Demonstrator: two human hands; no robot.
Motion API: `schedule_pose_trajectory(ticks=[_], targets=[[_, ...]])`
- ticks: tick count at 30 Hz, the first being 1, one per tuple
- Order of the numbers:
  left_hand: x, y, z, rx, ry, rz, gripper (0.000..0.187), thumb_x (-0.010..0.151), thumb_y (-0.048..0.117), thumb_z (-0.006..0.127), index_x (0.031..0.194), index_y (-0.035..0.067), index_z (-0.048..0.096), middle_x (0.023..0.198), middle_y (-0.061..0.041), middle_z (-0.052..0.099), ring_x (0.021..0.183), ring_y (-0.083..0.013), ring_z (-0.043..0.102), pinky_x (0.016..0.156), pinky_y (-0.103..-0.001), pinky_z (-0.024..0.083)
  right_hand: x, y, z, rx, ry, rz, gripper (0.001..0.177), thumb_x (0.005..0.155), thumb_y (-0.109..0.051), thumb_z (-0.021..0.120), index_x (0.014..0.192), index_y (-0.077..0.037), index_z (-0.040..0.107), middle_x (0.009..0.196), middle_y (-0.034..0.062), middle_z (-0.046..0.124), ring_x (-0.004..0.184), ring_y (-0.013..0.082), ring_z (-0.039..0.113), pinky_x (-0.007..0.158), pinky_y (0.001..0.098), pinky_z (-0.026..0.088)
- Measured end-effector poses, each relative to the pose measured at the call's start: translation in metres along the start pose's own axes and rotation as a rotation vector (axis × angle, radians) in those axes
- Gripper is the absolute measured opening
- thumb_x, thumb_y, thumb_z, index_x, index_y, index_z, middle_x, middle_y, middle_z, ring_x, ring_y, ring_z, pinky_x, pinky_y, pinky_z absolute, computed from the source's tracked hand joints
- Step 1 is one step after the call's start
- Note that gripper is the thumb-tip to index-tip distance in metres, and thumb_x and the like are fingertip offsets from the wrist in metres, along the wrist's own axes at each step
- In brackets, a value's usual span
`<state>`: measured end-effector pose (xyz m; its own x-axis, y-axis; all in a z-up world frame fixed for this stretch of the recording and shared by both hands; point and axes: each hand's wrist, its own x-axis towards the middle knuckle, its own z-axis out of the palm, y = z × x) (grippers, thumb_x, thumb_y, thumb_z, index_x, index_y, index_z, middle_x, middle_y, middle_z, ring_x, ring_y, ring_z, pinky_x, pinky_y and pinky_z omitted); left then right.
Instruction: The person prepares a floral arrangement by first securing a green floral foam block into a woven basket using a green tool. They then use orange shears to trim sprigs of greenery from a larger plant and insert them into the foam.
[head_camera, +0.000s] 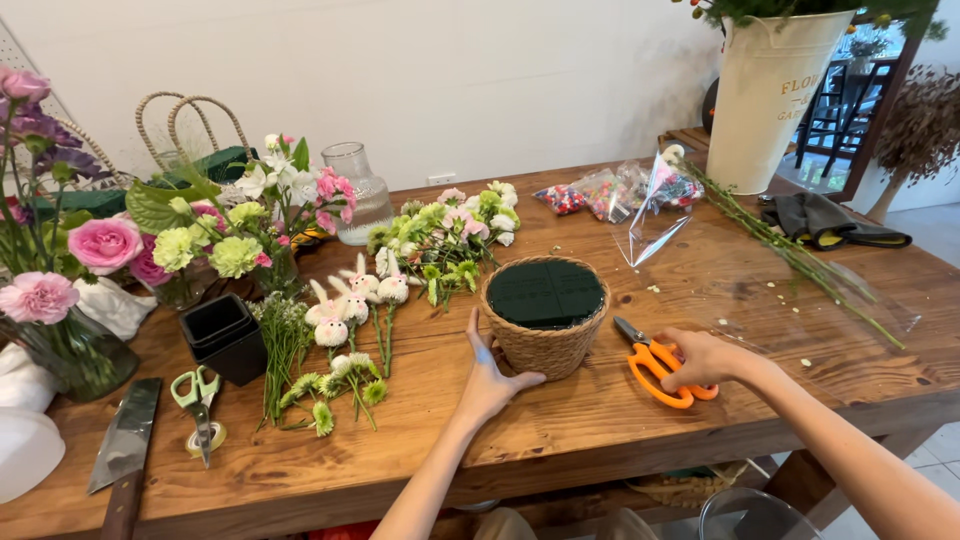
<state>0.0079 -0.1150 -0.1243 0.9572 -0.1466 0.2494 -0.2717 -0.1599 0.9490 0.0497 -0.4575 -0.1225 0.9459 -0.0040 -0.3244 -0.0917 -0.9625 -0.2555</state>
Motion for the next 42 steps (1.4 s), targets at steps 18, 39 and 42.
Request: schedule_pose_trajectory(ticks=[18, 39, 42], targets=[[-0.008, 0.002, 0.001, 0.102, 0.019, -0.005, 0.131, 0.066, 0.025, 0.091, 0.16, 0.015, 0.0, 0.148, -0.025, 0.046, 0.136, -0.0451, 0.047, 0.114, -0.057, 0.039, -0.001, 0.017, 0.039, 0.179, 0.285, -0.007, 0.048, 0.078, -0.04, 0.072, 0.122, -0.021, 0.067, 0.122, 0.0131, 0.074, 0.123, 0.0355, 0.064, 0.107, 0.0476, 0.049], [-0.02, 0.022, 0.064, -0.012, 0.364, 0.003, 0.15, 0.056, 0.037, 0.099, 0.159, 0.019, -0.009, 0.164, -0.024, 0.008, 0.151, -0.0381, 0.018, 0.125, -0.049, 0.018, -0.017, 0.028, 0.068, 0.383, 0.565, -0.056, 0.064, 0.066, -0.029, 0.085, 0.126, -0.033, 0.062, 0.13, -0.0012, 0.069, 0.126, 0.0207, 0.062, 0.105, 0.0382, 0.052], [-0.012, 0.017, 0.067, 0.009, 0.44, 0.049, 0.15, 0.055, 0.04, 0.099, 0.159, 0.014, -0.005, 0.161, -0.029, 0.013, 0.15, -0.0417, 0.02, 0.125, -0.053, 0.018, -0.02, 0.023, 0.065, 0.378, 0.573, -0.054, 0.064, 0.066, -0.031, 0.085, 0.126, -0.035, 0.063, 0.13, -0.0017, 0.069, 0.126, 0.0203, 0.062, 0.106, 0.039, 0.052]])
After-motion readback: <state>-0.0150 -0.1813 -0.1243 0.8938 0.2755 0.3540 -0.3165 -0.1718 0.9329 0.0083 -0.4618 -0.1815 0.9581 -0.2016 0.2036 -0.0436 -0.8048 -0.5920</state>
